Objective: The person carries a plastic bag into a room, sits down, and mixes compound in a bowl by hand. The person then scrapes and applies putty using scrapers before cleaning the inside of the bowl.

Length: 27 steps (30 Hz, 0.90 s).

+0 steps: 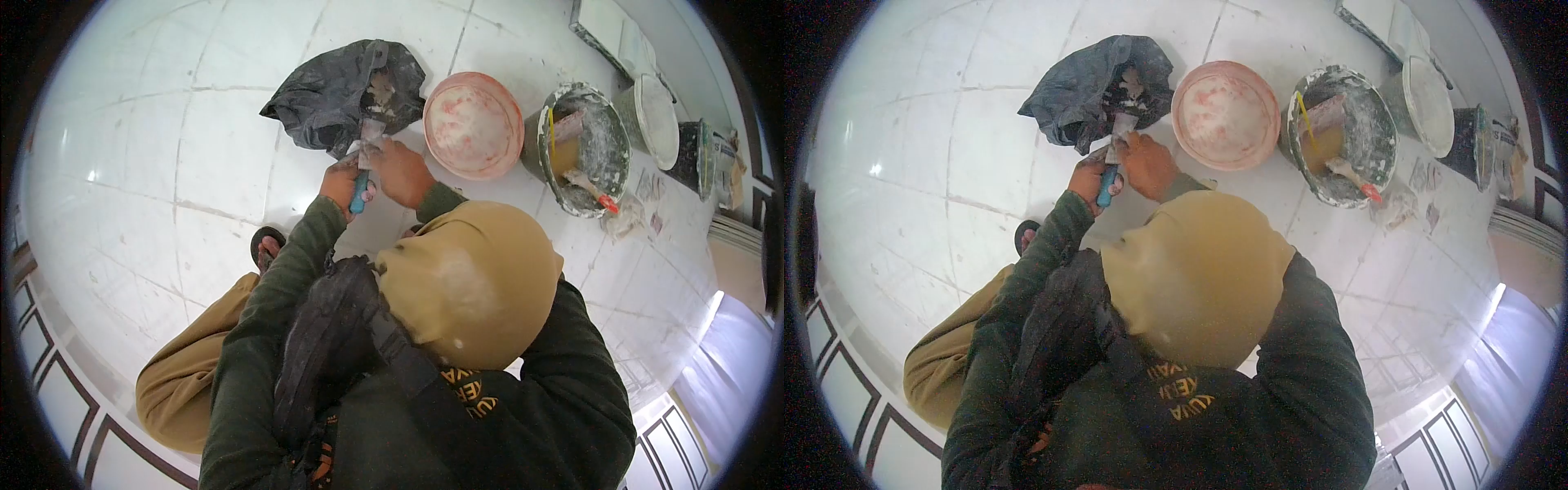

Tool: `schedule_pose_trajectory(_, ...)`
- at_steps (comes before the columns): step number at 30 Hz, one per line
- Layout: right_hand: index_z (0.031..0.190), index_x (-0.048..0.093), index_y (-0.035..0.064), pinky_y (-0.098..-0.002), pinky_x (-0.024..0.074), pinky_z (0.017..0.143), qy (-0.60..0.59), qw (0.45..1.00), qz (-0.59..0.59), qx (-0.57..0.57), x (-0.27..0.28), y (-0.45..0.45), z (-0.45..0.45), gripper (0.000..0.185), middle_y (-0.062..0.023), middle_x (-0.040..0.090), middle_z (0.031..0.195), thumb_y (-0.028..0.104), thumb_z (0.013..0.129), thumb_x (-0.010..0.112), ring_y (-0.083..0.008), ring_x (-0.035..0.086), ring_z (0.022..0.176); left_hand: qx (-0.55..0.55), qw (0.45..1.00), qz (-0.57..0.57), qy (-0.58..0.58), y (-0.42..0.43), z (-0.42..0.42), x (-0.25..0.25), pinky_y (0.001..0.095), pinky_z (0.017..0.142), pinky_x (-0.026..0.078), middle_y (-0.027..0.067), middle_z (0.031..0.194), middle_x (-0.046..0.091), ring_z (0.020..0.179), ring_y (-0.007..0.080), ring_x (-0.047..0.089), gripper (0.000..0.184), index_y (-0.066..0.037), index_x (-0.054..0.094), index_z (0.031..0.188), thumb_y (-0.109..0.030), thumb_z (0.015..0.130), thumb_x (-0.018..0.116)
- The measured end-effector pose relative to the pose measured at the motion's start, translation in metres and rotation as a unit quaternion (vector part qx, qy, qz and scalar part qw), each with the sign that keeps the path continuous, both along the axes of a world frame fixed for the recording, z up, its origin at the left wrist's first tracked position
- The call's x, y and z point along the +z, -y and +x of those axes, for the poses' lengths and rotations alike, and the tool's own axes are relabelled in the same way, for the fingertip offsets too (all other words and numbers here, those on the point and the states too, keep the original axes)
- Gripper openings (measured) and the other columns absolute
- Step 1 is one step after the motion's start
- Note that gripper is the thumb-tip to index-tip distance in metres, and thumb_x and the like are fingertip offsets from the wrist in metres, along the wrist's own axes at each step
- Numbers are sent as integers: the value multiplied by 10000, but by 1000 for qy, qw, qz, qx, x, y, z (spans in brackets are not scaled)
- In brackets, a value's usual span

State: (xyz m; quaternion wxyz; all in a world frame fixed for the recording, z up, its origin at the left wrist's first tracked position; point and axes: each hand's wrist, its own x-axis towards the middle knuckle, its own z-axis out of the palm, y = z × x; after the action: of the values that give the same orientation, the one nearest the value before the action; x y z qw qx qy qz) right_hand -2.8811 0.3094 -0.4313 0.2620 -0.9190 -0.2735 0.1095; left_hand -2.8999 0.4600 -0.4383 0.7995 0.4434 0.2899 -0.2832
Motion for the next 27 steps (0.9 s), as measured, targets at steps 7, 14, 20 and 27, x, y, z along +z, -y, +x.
schedule_pose_trajectory(7,987,537,6,-425,477,689,16,1000,5,-7,-10,-5,4,324,-193,504,972,80,672,563,-327,542,885,-221,924,265,163,-2,3,9,236,366,384,90,682,551,452,147,504,209,-11,530,983,-91,854,386)
schedule_pose_trajectory(14,998,558,15,-419,453,721,-5,1000,-8,-7,-15,3,10,324,-204,498,1024,45,677,521,-350,546,824,-192,928,252,196,-5,4,-12,243,370,400,98,678,566,462,154,528,199,-7,557,922,-115,857,403)
schedule_pose_trajectory(20,1007,553,18,-418,457,720,-8,1000,-15,-25,-15,-2,18,331,-213,496,1026,43,678,522,-345,545,861,-190,949,225,113,1,6,-10,232,346,378,114,688,576,461,148,515,229,-10,553,925,-151,876,379)
schedule_pose_trajectory(27,943,563,8,-430,469,669,-4,998,-65,-19,-14,2,31,284,-226,497,972,45,664,524,-343,570,786,-82,993,75,29,8,6,6,262,363,374,132,655,534,448,167,486,180,-3,483,861,-145,871,372)
